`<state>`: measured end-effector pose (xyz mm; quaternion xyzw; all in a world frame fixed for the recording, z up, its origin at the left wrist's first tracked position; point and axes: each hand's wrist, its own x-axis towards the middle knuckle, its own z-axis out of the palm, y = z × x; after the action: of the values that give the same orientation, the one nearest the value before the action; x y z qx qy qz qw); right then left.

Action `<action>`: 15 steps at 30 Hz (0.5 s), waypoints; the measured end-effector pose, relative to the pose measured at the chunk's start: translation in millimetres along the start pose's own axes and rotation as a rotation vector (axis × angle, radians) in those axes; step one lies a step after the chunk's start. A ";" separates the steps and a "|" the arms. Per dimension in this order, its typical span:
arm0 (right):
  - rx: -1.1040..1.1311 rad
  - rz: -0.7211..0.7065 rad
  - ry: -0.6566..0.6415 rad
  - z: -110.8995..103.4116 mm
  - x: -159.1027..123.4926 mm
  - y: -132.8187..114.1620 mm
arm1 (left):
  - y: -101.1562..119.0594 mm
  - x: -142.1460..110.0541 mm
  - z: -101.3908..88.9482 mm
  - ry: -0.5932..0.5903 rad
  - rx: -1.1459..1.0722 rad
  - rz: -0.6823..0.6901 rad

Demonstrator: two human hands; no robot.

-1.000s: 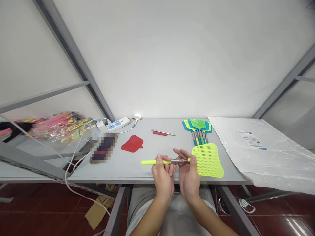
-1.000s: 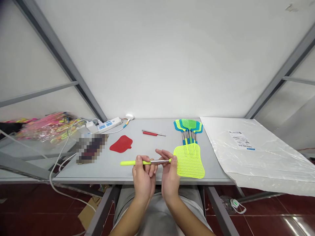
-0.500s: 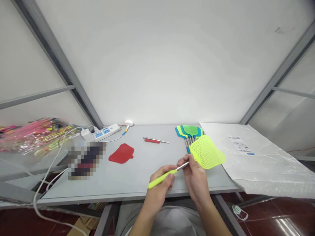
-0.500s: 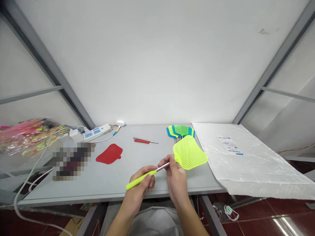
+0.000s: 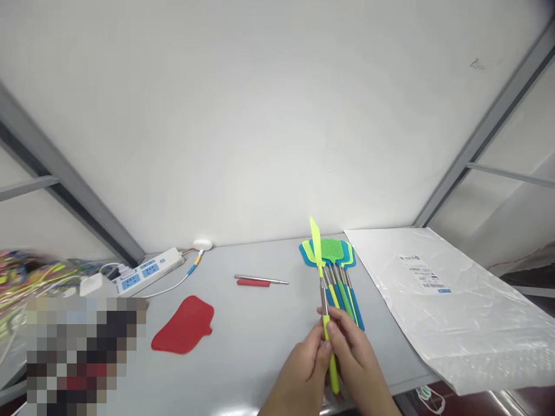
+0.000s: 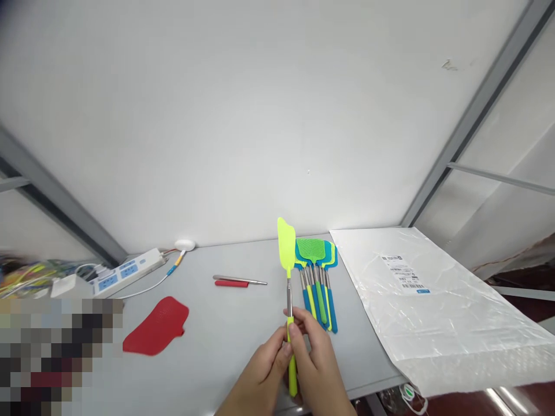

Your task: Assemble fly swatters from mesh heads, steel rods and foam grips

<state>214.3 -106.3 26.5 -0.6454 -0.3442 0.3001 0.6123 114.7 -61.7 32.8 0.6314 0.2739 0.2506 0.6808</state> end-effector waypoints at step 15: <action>-0.989 0.149 0.194 -53.1 100.4 -7.1 | -0.1 29.8 -78.0 0.439 0.410 0.312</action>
<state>315.2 -55.7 40.8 -0.9057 -0.3398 0.0829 0.2397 82.5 15.1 26.9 0.7205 0.3587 0.4213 0.4179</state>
